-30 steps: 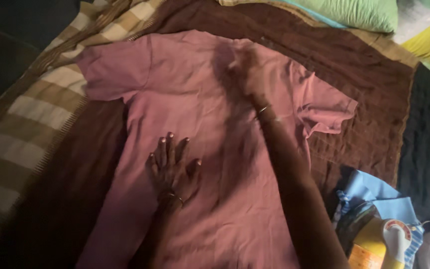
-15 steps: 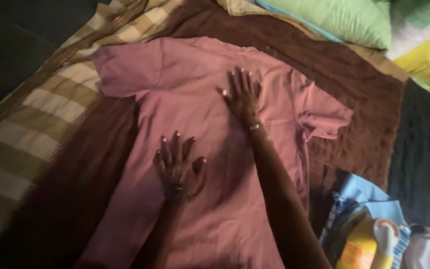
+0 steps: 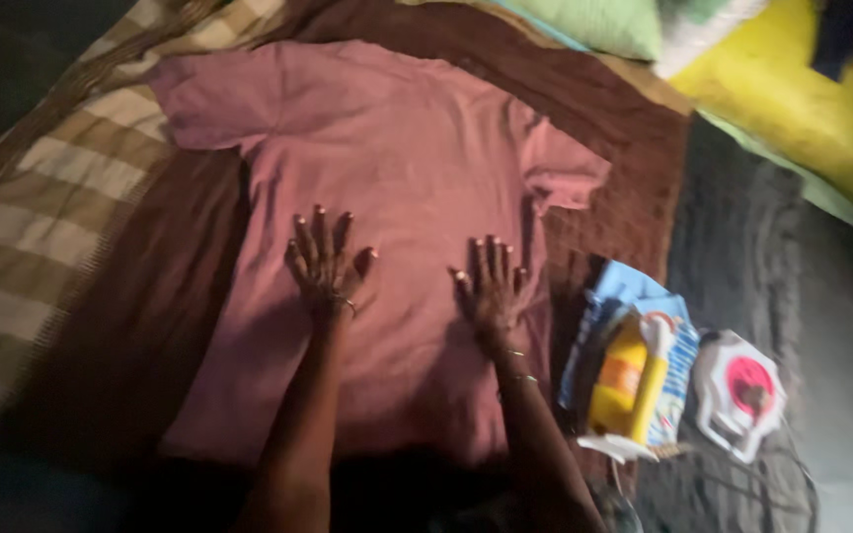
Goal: The person irons a pink t-shirt laid out on a brown mat on the floor. They smooth the fabric with their hands, use a yellow iron to press the shirt, and adjust the garment's position to iron different sections.
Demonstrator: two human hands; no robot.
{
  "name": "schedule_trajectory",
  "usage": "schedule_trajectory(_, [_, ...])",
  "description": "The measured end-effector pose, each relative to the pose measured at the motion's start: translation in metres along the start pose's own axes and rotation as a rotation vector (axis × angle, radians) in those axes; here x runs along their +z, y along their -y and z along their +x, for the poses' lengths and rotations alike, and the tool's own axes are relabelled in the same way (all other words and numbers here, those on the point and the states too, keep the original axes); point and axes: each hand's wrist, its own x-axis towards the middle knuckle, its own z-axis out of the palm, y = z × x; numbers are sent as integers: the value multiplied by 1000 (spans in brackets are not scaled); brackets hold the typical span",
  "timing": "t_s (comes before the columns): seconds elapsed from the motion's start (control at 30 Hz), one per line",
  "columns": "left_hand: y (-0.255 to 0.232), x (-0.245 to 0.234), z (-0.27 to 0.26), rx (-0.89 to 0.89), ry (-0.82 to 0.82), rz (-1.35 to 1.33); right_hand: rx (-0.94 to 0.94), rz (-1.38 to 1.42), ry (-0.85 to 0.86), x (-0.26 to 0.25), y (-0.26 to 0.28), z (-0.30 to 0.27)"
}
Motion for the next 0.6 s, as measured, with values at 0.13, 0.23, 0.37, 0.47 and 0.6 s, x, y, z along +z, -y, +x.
schedule_trajectory(0.13, [19, 4, -20, 97, -15, -118, -43, -56, 64, -17, -2, -38])
schedule_trajectory(0.23, [34, -11, -58, 114, 14, -57, -19, 28, 142, -35, 0, -74])
schedule_trajectory(0.37, [52, -42, -106, 88, 94, -102, 27, 59, 145, -43, 0, -119])
schedule_trajectory(0.47, [62, -53, -127, 83, 260, -64, 4, 77, 165, -37, -6, -150])
schedule_trajectory(0.6, [65, -74, -150, 115, 428, -83, -107, -46, 234, -33, -17, -175])
